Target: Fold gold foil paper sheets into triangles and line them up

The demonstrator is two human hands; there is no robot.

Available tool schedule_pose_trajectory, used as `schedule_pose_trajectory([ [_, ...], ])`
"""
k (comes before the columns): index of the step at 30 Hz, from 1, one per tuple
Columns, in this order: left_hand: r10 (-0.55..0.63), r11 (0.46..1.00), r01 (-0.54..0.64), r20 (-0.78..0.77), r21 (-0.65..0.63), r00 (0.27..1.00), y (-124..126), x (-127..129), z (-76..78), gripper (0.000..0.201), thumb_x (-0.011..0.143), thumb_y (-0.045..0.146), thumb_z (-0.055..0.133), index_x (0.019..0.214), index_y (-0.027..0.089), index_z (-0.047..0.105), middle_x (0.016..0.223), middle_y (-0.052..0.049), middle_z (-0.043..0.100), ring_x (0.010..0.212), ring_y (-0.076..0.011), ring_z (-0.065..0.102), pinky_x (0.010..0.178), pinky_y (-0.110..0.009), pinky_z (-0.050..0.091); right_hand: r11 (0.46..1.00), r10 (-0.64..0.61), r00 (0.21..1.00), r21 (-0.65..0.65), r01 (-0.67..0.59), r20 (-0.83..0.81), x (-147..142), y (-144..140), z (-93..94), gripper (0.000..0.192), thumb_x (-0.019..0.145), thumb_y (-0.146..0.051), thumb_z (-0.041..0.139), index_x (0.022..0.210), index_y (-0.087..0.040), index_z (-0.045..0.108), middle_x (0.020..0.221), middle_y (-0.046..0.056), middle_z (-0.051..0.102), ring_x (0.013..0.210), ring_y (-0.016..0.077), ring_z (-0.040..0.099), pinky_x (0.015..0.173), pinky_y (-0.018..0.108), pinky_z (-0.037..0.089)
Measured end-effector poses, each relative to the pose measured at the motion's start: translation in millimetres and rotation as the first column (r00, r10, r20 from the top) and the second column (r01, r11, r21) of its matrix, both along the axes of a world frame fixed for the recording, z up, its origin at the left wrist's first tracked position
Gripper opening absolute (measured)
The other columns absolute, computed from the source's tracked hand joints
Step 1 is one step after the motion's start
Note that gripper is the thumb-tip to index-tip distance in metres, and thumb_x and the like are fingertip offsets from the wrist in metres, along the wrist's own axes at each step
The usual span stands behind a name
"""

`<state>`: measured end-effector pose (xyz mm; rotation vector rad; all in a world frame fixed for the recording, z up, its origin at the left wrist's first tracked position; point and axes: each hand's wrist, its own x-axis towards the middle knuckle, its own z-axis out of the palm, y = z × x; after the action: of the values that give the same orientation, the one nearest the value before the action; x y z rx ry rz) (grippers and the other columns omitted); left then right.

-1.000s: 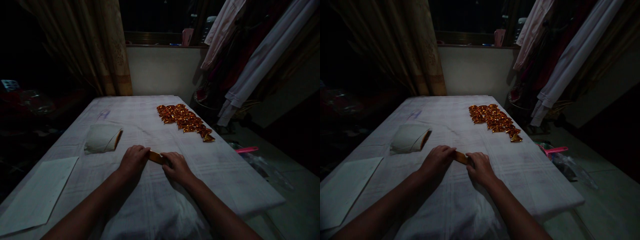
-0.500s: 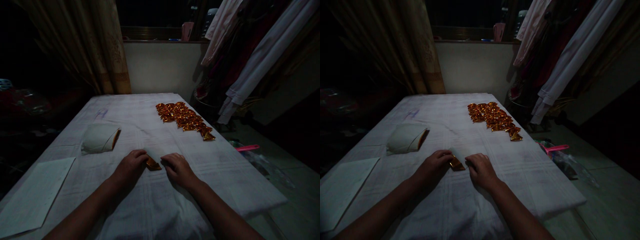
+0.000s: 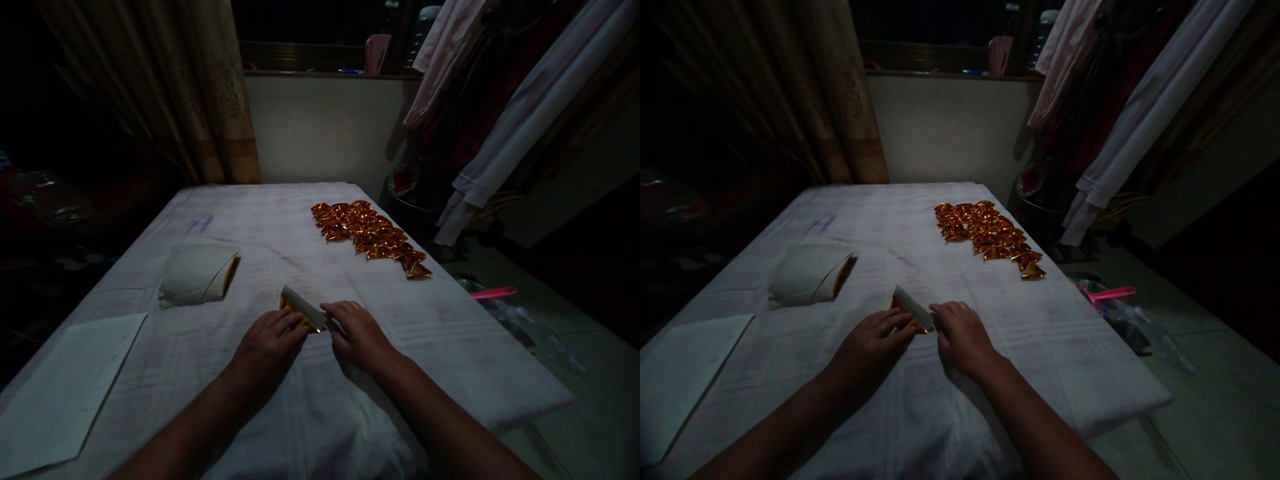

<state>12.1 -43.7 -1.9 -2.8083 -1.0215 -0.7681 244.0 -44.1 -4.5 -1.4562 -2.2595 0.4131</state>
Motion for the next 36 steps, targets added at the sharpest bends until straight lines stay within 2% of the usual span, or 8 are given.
schedule_pose_trajectory([
  [5,0.023,1.000,-0.022,-0.043,0.011,0.999,5.0,-9.5,-0.4,0.019,0.098,0.017,0.056,0.108,0.022,0.071,0.121,-0.009,0.072,0.115,-0.0267,0.064,0.096,-0.047,0.054,0.993,0.119,0.991,0.015,-0.120,0.066,-2.1,13.5,3.0,0.062,0.085,-0.005,0.059,0.143,-0.025,0.055,0.113,0.006,0.072,0.099,0.0212,0.063,0.086,0.032,0.049],
  [9,0.009,1.000,-0.008,-0.059,0.015,0.998,14.7,-19.8,0.1,0.019,0.097,0.015,0.057,0.108,0.023,0.071,0.120,-0.008,0.071,0.114,-0.0265,0.063,0.094,-0.046,0.054,0.951,0.223,0.963,0.186,-0.249,0.149,-4.1,29.0,-2.0,0.033,0.089,-0.015,0.068,0.118,-0.028,0.072,0.102,0.005,0.075,0.090,0.0201,0.064,0.076,0.031,0.043],
  [13,0.035,0.999,-0.035,-0.089,0.003,0.995,20.8,-25.8,8.6,0.018,0.093,0.014,0.060,0.105,0.021,0.070,0.121,-0.009,0.070,0.117,-0.0282,0.061,0.099,-0.050,0.051,0.893,0.253,0.946,0.327,-0.308,0.201,-12.2,35.9,-8.8,0.008,0.090,-0.020,0.071,0.094,-0.025,0.076,0.091,0.003,0.076,0.079,0.0172,0.062,0.069,0.030,0.037],
  [18,0.126,0.979,-0.147,-0.154,-0.138,0.980,7.7,-16.8,17.5,0.014,0.091,0.020,0.063,0.104,0.018,0.066,0.112,-0.009,0.069,0.105,-0.0284,0.063,0.094,-0.049,0.053,0.870,0.267,0.946,0.375,-0.319,0.184,-18.1,33.2,-12.4,0.008,0.093,-0.018,0.066,0.088,-0.022,0.071,0.083,0.002,0.073,0.075,0.0171,0.061,0.069,0.031,0.040],
  [23,0.122,0.978,-0.144,-0.144,-0.152,0.982,-1.2,-10.7,13.1,0.031,0.093,0.021,0.060,0.123,0.017,0.060,0.111,-0.009,0.069,0.098,-0.0269,0.064,0.085,-0.045,0.054,0.911,0.180,0.982,0.368,-0.188,0.056,-13.1,43.3,-10.7,0.025,0.091,-0.017,0.064,0.115,-0.020,0.066,0.102,0.008,0.074,0.090,0.0216,0.065,0.077,0.033,0.047],
  [26,0.115,0.984,-0.131,-0.129,-0.123,0.985,0.0,-11.7,12.2,0.036,0.093,0.020,0.059,0.130,0.019,0.058,0.111,-0.008,0.068,0.098,-0.0264,0.063,0.087,-0.044,0.053,0.893,0.208,0.972,0.383,-0.236,0.114,-15.7,56.0,-8.9,0.041,0.087,-0.022,0.071,0.127,-0.023,0.063,0.117,0.011,0.070,0.097,0.0236,0.065,0.078,0.034,0.047],
  [31,0.107,0.983,-0.123,-0.119,-0.137,0.987,4.0,-15.7,15.4,0.031,0.095,0.024,0.058,0.125,0.020,0.061,0.113,-0.008,0.068,0.101,-0.0252,0.063,0.098,-0.048,0.050,0.819,0.303,0.919,0.423,-0.387,0.254,-23.7,67.2,-5.4,0.011,0.090,-0.022,0.069,0.100,-0.025,0.073,0.106,0.005,0.074,0.090,0.0191,0.064,0.074,0.031,0.043],
  [36,0.117,0.984,-0.132,-0.128,-0.119,0.985,6.4,-21.7,13.1,0.024,0.098,0.026,0.054,0.119,0.021,0.063,0.123,-0.007,0.068,0.119,-0.0276,0.060,0.109,-0.052,0.042,0.769,0.309,0.929,0.521,-0.370,0.203,-23.4,57.2,-7.0,0.011,0.094,-0.017,0.065,0.089,-0.023,0.073,0.103,0.005,0.073,0.088,0.0186,0.063,0.073,0.031,0.042],
])
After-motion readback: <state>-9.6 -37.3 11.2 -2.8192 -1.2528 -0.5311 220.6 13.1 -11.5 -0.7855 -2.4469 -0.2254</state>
